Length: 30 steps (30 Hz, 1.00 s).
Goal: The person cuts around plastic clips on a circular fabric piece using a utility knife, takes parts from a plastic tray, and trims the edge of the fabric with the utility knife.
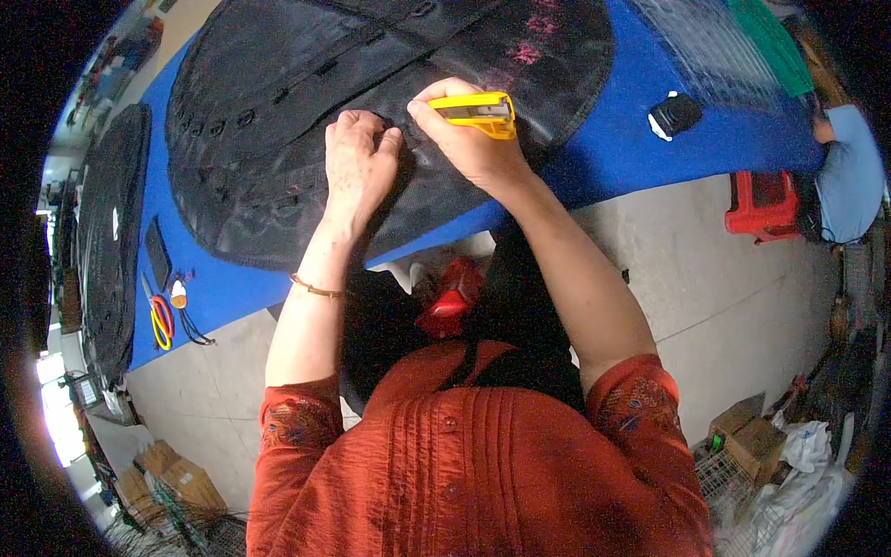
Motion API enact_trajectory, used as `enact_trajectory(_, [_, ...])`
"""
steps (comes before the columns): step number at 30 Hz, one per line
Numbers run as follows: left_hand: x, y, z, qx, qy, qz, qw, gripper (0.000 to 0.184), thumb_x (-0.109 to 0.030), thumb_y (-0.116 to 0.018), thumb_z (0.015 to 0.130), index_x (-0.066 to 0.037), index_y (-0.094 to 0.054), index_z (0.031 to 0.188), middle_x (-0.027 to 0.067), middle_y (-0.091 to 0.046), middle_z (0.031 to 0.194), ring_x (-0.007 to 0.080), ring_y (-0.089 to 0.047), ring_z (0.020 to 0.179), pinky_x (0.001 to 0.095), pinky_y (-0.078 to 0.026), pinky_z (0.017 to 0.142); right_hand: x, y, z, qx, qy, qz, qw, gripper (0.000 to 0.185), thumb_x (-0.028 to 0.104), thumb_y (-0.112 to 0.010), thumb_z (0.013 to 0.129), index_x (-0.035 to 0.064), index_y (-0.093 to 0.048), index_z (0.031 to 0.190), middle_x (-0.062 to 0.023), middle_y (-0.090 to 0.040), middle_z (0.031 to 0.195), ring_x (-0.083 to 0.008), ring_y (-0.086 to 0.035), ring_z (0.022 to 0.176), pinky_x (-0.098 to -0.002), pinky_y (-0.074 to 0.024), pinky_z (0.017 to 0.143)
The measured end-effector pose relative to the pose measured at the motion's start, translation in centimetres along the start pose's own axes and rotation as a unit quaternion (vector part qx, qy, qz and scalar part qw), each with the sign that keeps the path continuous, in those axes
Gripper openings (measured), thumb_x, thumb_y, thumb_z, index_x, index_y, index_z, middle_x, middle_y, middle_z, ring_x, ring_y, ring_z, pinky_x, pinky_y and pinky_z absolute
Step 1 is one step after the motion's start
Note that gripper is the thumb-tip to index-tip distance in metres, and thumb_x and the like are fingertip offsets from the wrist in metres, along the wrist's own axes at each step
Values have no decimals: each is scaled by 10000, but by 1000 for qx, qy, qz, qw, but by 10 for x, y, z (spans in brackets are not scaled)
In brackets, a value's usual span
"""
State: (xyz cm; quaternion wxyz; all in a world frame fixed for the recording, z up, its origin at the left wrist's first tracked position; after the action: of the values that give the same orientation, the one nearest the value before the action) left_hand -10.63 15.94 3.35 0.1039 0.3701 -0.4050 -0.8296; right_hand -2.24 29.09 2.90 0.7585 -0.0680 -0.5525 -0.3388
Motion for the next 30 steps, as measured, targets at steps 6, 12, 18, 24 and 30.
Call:
enact_trajectory(6, [2, -2, 1, 1, -5, 8, 1000, 194, -166, -711, 846, 15, -681, 909, 177, -635, 1080, 370, -555, 1042, 443, -456, 942, 5, 1, 0, -1, 25, -2, 1000, 129, 155, -699, 958, 42, -672, 1014, -29, -691, 925, -101, -653, 874, -255, -518, 799])
enact_trajectory(12, [1, -3, 0, 10, 3, 14, 1000, 216, -192, -705, 859, 4, -679, 945, 171, -636, 1097, 368, -554, 1052, 438, -455, 951, 0, 4, 1, -32, 50, 5, 998, 114, 149, -732, 902, 50, -676, 918, -65, -693, 845, -165, -667, 787, -312, -526, 728])
enact_trajectory(18, [3, -2, 0, 10, 8, 12, 1000, 223, -198, -701, 862, 4, -681, 952, 171, -637, 1101, 369, -554, 1053, 437, -455, 954, -2, 1, 0, 9, 52, -51, 997, 96, 127, -678, 969, 37, -660, 994, -36, -688, 925, -100, -647, 874, -260, -515, 800])
enact_trajectory(24, [2, -2, 0, 5, 1, 10, 1000, 205, -168, -702, 851, 20, -684, 930, 176, -635, 1087, 371, -555, 1045, 438, -456, 950, 1, 4, 1, -9, 69, -33, 997, 128, 177, -700, 914, 57, -657, 924, -74, -672, 852, -205, -663, 811, -339, -525, 754])
enact_trajectory(30, [2, -1, 0, 3, 1, 2, 1000, 201, -163, -702, 848, 21, -685, 927, 176, -635, 1082, 371, -555, 1045, 438, -454, 949, -1, 5, -1, -14, 60, -27, 998, 120, 162, -694, 913, 51, -649, 901, -80, -656, 827, -208, -653, 783, -337, -517, 731])
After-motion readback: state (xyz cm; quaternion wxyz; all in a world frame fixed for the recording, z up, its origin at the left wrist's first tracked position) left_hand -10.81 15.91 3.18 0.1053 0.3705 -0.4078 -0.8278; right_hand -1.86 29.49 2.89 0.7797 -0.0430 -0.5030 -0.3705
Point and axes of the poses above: each hand's wrist, its own z-axis towards the middle knuckle, its own y-axis out of the back of the hand, x = y × z, the point moved 10 cm from there along z, towards the middle knuckle
